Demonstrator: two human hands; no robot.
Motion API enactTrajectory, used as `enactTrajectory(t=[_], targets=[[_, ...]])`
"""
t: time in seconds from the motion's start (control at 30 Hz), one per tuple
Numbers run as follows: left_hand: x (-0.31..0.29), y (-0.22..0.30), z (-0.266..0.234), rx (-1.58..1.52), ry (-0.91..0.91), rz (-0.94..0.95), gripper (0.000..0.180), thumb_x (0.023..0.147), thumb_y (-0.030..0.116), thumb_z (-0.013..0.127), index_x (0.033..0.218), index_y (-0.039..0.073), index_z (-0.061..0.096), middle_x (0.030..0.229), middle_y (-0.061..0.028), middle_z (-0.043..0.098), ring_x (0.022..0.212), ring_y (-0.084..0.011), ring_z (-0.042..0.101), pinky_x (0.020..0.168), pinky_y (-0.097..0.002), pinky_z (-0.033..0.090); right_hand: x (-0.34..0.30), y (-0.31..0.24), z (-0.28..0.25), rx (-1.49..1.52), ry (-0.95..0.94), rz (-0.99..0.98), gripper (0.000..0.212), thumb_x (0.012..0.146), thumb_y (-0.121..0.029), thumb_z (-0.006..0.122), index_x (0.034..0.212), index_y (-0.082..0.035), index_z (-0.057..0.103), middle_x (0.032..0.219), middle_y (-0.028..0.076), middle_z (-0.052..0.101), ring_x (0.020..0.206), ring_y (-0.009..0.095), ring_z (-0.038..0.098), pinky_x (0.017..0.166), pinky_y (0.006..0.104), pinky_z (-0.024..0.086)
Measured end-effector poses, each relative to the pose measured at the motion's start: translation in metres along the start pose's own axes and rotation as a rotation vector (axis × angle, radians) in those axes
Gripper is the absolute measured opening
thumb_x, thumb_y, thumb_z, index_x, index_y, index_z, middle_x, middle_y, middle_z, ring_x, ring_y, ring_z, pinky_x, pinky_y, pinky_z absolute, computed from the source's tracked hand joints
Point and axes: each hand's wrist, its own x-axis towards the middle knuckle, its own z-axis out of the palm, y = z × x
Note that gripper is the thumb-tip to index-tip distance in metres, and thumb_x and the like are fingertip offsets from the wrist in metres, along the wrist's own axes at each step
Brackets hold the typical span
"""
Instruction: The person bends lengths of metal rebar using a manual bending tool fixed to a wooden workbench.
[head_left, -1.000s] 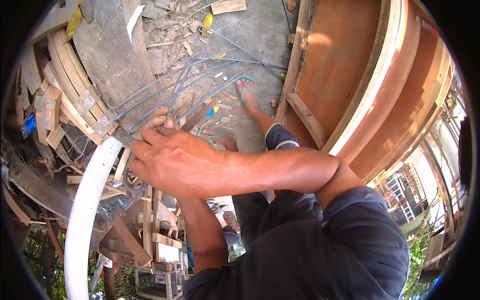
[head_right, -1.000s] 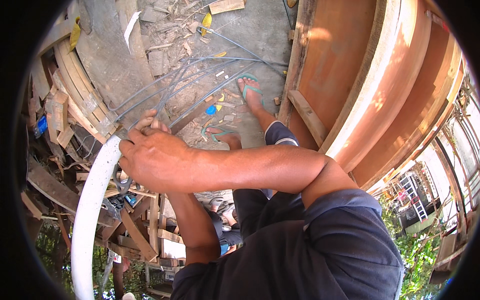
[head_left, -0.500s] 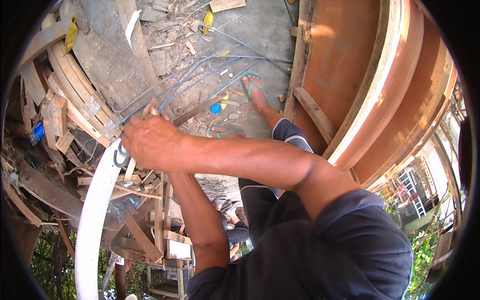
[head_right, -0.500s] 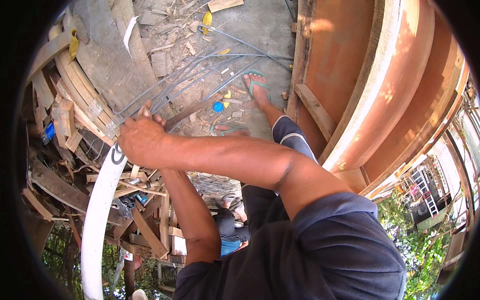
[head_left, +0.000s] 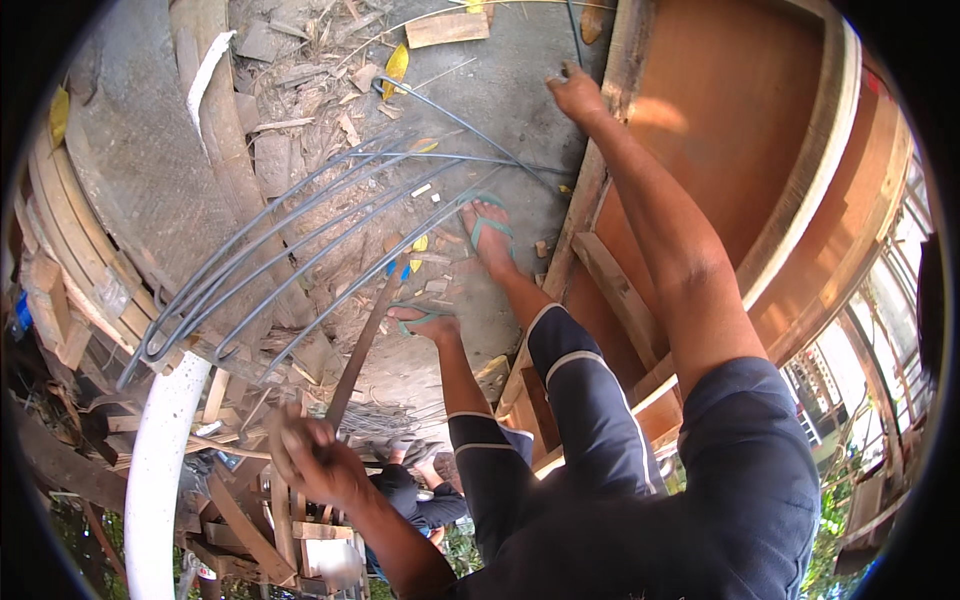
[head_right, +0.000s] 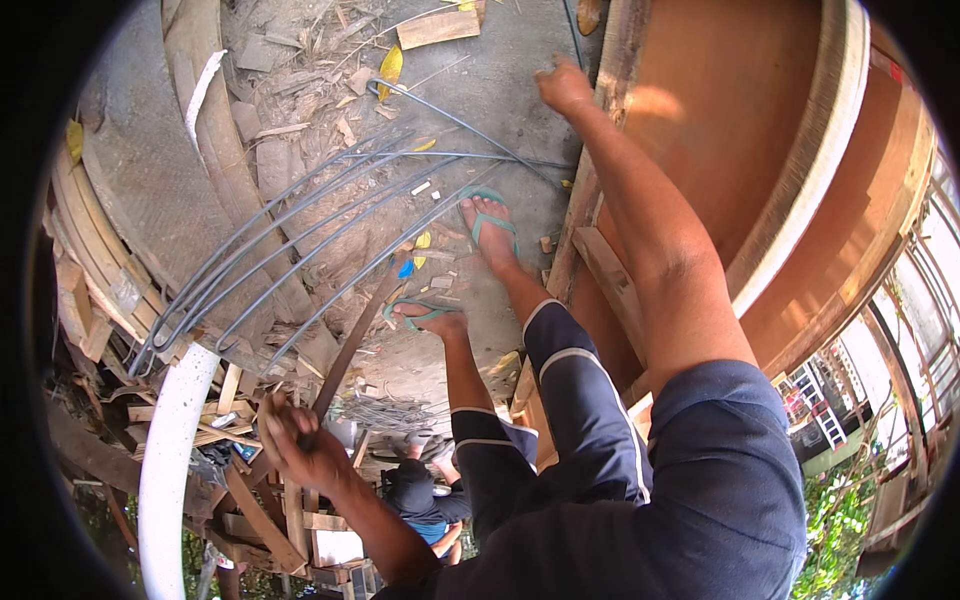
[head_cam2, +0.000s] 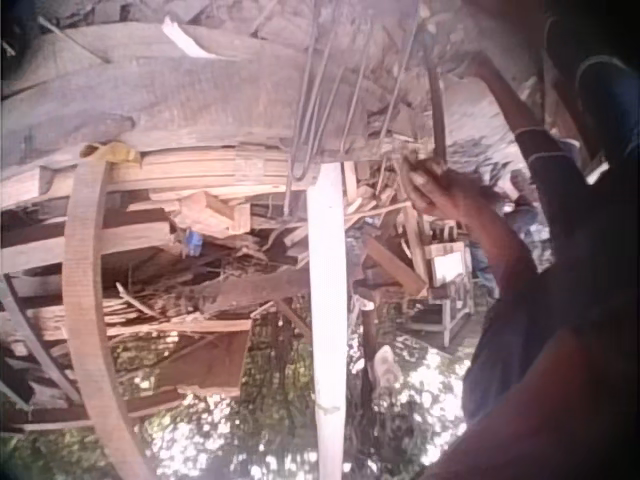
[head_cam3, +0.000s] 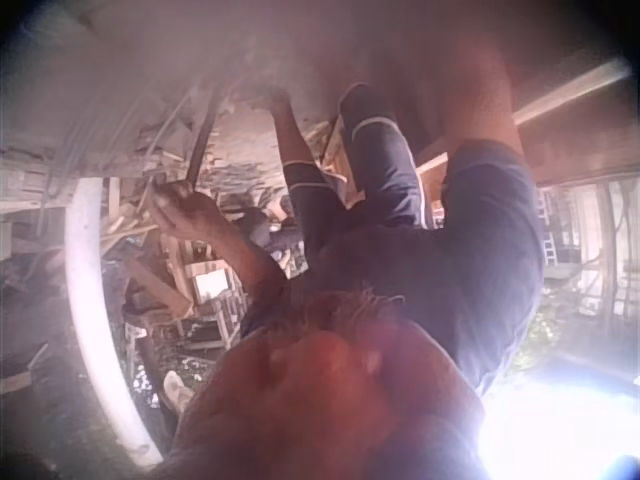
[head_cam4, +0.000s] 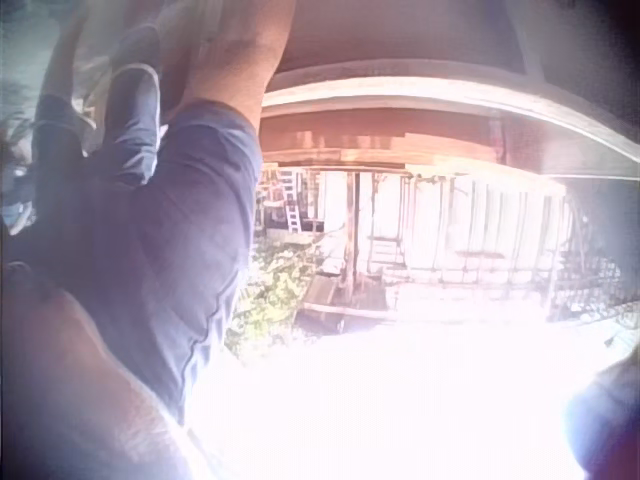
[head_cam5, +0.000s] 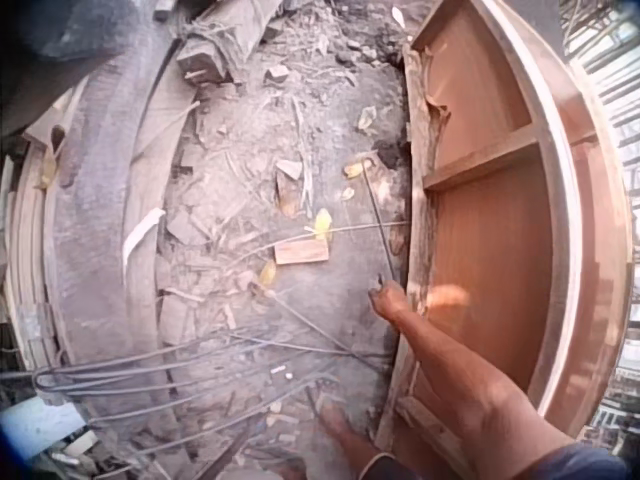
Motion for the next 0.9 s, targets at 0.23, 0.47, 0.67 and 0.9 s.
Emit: enactTrajectory(t=[0.23, 0.47, 0.67, 0.9], targets=[[-0.048, -0.019, -0.056, 0.007, -0.023, -0.064, 0.036, 0.102, 0.023, 0.049, 0.124, -0.005, 0.054, 0.106, -0.0166, 0.057, 0.066, -0.0105, 0.046, 0.058, -0.0241, 0.039, 0.07, 0.033, 0.027, -0.253, 0.002, 0.205, 0.049, 0.087, -0.028, 0.06, 0.121, 0.005, 0.054, 0.124, 0.029, 0.06, 0.119, 0.042, 0.057, 0.101, 0.0444, 0.046], [-0.057, -0.056, -0.062, 0.244, -0.155, -0.093, 0.032, 0.099, 0.018, 0.051, 0.12, -0.005, 0.058, 0.102, -0.0155, 0.058, 0.068, -0.0125, 0.045, 0.06, -0.0267, 0.038, 0.072, 0.018, 0.049, -0.256, 0.042, 0.193, 0.036, 0.085, -0.027, 0.059, 0.109, 0.0, 0.061, 0.114, 0.029, 0.065, 0.11, 0.044, 0.061, 0.096, 0.0475, 0.048], [-0.063, -0.07, -0.055, 0.43, -0.18, -0.083, 0.026, 0.095, 0.016, 0.056, 0.109, -0.005, 0.064, 0.101, -0.015, 0.062, 0.065, -0.0117, 0.048, 0.059, -0.0262, 0.039, 0.052, -0.056, 0.021, -0.209, 0.034, -0.108, 0.034, 0.082, -0.029, 0.064, 0.1, 0.0, 0.064, 0.103, 0.026, 0.068, 0.098, 0.044, 0.064, 0.088, 0.0488, 0.05], [-0.061, -0.035, -0.04, 0.36, -0.169, -0.103, 0.024, 0.092, 0.015, 0.06, 0.105, -0.004, 0.067, 0.101, -0.0158, 0.065, 0.074, -0.0147, 0.057, 0.063, -0.0253, 0.046, -0.059, -0.168, -0.057, 0.05, 0.04, -0.632, 0.018, 0.084, -0.01, 0.065, 0.098, -0.003, 0.058, 0.092, 0.022, 0.064, 0.08, 0.042, 0.066, 0.074, 0.0482, 0.055]])
